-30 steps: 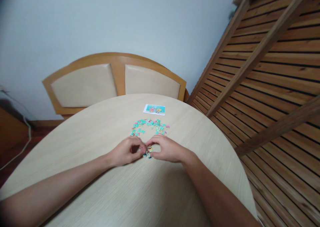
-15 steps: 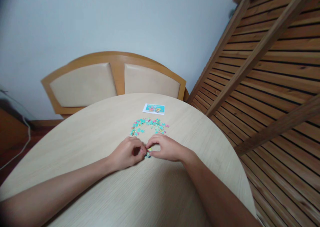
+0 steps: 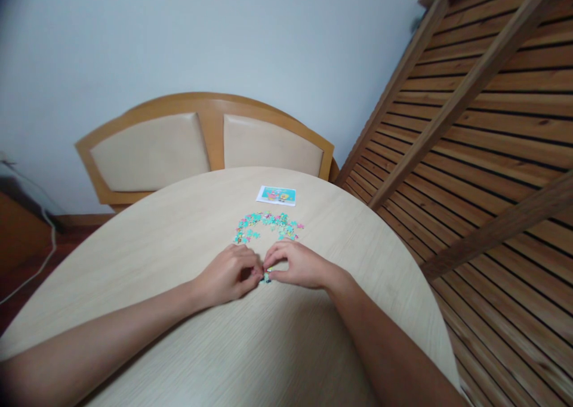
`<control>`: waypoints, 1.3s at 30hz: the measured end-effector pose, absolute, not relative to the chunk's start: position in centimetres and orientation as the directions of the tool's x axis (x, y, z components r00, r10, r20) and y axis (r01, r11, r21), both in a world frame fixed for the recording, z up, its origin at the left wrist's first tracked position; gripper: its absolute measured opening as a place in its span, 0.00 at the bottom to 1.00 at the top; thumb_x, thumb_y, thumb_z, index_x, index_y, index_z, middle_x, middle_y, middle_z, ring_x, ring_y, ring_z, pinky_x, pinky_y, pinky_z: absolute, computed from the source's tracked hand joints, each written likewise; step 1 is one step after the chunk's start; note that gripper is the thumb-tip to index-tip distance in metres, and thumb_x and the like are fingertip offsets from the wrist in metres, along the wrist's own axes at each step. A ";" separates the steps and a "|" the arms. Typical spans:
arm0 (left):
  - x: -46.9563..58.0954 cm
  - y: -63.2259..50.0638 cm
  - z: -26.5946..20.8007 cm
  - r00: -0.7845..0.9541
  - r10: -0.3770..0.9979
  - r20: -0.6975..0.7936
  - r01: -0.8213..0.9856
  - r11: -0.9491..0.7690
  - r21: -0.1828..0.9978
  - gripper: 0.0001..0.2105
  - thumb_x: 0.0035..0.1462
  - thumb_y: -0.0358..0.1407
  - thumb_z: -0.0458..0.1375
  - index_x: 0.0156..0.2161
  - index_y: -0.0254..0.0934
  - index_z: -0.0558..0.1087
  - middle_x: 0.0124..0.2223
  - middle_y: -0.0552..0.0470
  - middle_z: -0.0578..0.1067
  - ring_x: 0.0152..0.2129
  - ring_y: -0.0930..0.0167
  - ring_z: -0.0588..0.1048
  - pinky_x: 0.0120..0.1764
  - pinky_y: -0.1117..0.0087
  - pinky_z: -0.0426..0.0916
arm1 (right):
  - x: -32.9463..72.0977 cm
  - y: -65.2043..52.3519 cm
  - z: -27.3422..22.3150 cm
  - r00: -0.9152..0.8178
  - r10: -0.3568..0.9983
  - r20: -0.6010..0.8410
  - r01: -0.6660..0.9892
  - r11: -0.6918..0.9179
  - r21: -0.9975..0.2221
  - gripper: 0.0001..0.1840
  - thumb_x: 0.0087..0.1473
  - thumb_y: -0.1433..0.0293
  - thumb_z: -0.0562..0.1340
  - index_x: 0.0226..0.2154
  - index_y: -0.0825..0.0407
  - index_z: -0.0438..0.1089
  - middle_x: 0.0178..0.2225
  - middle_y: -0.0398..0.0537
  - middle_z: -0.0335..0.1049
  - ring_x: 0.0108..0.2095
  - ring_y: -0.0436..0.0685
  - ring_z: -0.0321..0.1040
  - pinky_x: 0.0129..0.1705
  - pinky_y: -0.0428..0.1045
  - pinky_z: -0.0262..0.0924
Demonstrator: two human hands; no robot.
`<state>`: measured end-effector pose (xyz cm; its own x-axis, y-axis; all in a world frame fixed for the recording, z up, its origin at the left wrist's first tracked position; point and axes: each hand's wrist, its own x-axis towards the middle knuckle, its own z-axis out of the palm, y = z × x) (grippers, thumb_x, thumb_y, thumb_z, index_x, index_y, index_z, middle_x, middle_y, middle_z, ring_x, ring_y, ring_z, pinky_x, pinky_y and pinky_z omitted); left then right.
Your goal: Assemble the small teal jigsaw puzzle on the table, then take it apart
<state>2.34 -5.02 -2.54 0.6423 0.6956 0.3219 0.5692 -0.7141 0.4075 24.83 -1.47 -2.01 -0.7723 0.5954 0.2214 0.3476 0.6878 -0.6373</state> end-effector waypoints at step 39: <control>-0.7 -0.9 -4.0 0.238 0.903 0.357 0.592 -0.427 0.684 0.06 0.59 0.32 0.56 0.41 0.37 0.73 0.37 0.51 0.79 0.32 0.70 0.76 0.38 0.68 0.68 | 26.5 1.0 -4.0 -0.462 0.771 0.439 0.646 0.632 -0.428 0.08 0.58 0.74 0.61 0.38 0.49 0.76 0.40 0.49 0.77 0.44 0.60 0.70 0.50 0.58 0.62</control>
